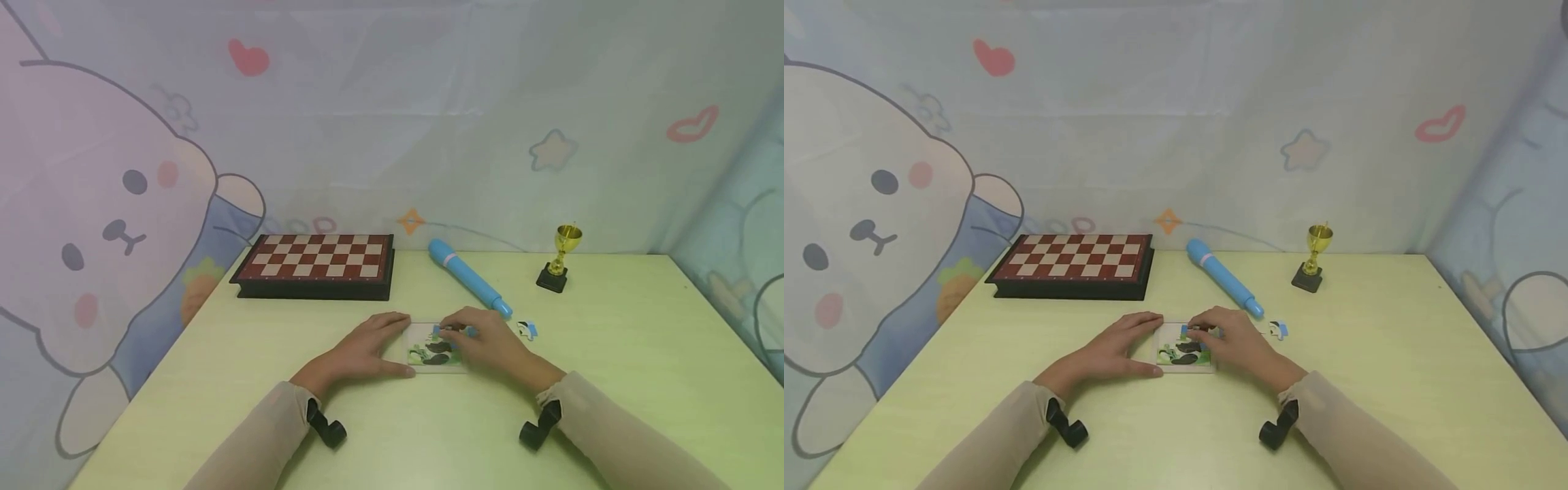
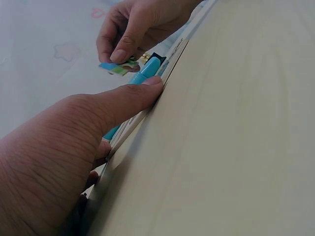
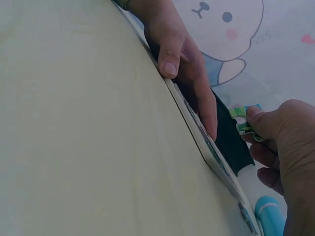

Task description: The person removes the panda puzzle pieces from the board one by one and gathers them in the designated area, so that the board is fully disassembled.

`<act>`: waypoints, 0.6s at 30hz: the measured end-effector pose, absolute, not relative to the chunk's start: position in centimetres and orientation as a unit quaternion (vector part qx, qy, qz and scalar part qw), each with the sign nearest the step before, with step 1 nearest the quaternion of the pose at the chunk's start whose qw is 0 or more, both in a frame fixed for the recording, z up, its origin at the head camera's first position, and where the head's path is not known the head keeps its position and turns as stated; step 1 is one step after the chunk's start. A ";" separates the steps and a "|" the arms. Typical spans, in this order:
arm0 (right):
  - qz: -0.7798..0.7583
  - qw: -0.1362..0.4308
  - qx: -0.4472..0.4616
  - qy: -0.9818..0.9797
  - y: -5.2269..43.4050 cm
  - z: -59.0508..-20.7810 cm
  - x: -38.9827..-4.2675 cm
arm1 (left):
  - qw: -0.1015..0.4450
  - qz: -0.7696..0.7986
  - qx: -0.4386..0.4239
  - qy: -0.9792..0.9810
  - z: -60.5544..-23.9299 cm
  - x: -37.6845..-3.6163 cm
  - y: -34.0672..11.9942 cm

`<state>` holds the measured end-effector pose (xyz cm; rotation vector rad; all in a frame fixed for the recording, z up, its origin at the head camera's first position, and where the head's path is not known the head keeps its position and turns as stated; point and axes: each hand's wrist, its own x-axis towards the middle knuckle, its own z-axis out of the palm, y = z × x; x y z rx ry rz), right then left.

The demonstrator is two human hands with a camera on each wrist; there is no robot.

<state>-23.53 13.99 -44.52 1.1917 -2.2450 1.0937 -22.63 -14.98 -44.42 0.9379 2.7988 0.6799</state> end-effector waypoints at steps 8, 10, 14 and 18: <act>0.359 0.199 0.391 -0.824 17.5 -44.8 -23.5 | 0.050 0.217 0.311 0.924 -44.3 -22.7 -14.9; 0.347 0.204 0.391 -0.828 18.4 -44.9 -23.3 | 0.049 0.216 0.311 0.924 -44.3 -22.7 -14.9; 0.325 0.213 0.403 -0.829 19.8 -45.3 -23.0 | 0.050 0.214 0.311 0.925 -44.4 -22.7 -14.8; 0.326 0.195 0.439 -0.814 20.6 -46.0 -22.8 | 0.052 0.217 0.309 0.924 -44.5 -22.6 -14.9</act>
